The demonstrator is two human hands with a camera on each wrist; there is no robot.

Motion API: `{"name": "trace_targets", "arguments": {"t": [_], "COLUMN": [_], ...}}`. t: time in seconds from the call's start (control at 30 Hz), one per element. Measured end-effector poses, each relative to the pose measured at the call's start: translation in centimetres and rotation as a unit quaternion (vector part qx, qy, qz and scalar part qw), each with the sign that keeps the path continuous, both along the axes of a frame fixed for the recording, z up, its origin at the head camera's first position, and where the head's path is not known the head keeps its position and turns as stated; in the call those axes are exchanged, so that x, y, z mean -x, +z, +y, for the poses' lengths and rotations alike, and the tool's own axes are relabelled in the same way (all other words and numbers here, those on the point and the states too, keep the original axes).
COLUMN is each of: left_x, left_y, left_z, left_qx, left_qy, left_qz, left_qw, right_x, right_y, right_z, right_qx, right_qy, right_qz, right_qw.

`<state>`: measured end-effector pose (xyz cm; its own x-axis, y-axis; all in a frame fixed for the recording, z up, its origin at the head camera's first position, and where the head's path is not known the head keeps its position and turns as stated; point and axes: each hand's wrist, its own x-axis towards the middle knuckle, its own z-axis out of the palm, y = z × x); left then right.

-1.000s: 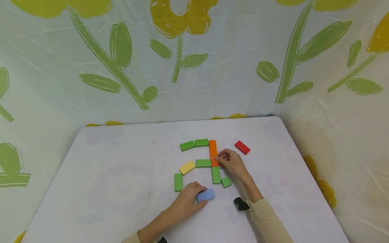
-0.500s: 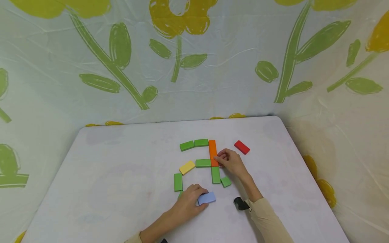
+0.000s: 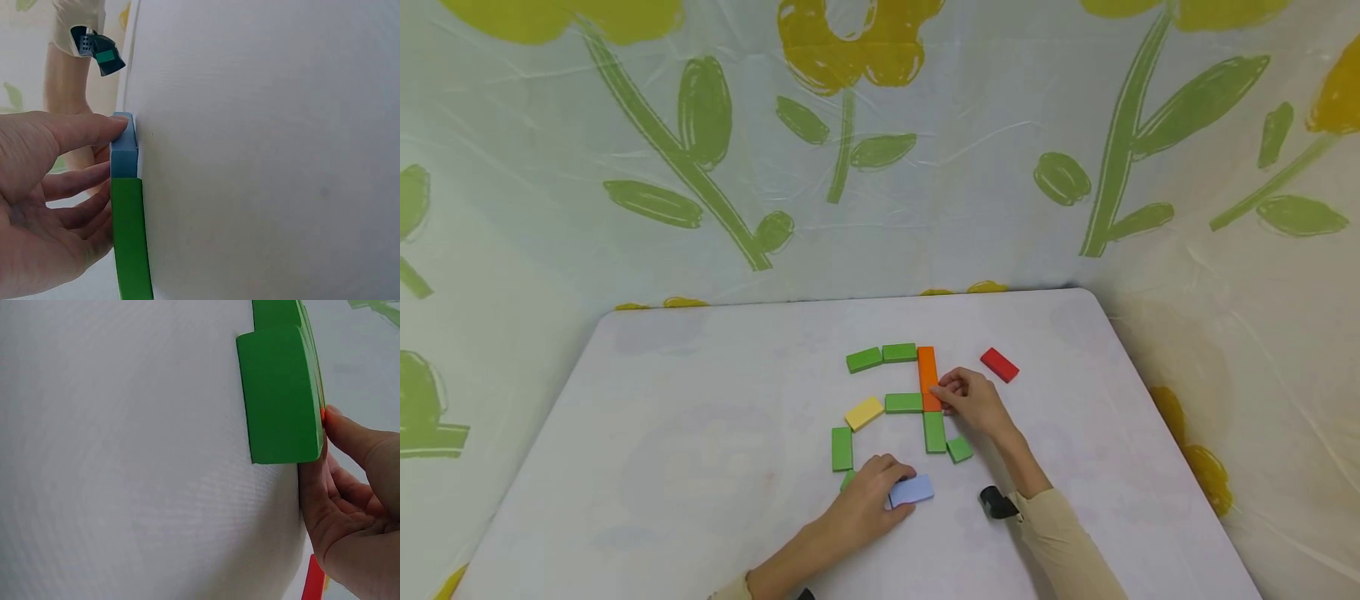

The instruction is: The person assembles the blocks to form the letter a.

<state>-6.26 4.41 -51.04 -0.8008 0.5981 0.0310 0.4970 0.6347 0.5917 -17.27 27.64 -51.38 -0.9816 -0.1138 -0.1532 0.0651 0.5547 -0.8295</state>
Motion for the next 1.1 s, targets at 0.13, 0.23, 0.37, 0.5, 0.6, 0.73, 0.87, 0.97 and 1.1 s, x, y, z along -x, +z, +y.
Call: {"name": "trace_targets", "arguments": {"t": [0.13, 0.23, 0.37, 0.5, 0.6, 0.73, 0.87, 0.97, 1.1], "left_x": [0.1, 0.2, 0.4, 0.7, 1.1, 1.7, 2.3, 2.6, 3.1], "left_y": [-0.1, -0.2, -0.2, -0.2, -0.1, 0.1, 0.2, 0.0, -0.5], "left_z": [-0.2, -0.3, -0.7, -1.4, -2.0, -2.8, -3.5, -4.1, -5.1], "left_qx": [0.004, 0.003, -0.012, -0.044, -0.078, -0.12, -0.122, -0.121, -0.138], "left_qy": [-0.002, -0.006, -0.003, 0.03, 0.075, 0.154, 0.221, 0.249, 0.26], "left_qz": [0.005, 0.01, 0.012, 0.017, 0.02, 0.014, 0.011, 0.017, 0.007], "left_qw": [1.0, 0.9999, 0.9999, 0.9985, 0.9939, 0.9806, 0.9676, 0.9607, 0.9558], "right_x": [0.0, 0.1, 0.2, 0.3, 0.3, 0.2, -0.1, -0.5, -1.3], "right_y": [-0.1, -0.2, -0.4, -0.4, -0.3, -0.1, 0.1, 0.2, 0.5], "right_z": [0.1, 0.1, 0.2, 0.3, 0.3, 0.4, 0.5, 0.6, 1.0], "right_qx": [-0.008, -0.006, -0.001, 0.003, 0.004, 0.009, 0.012, 0.009, 0.007], "right_qy": [0.002, 0.002, 0.008, 0.016, 0.018, 0.021, 0.022, 0.025, 0.036], "right_qz": [0.001, 0.002, 0.003, 0.006, 0.004, 0.003, 0.003, 0.005, 0.015], "right_qw": [1.0, 1.0, 1.0, 1.0, 1.0, 1.0, 1.0, 1.0, 0.999]}}
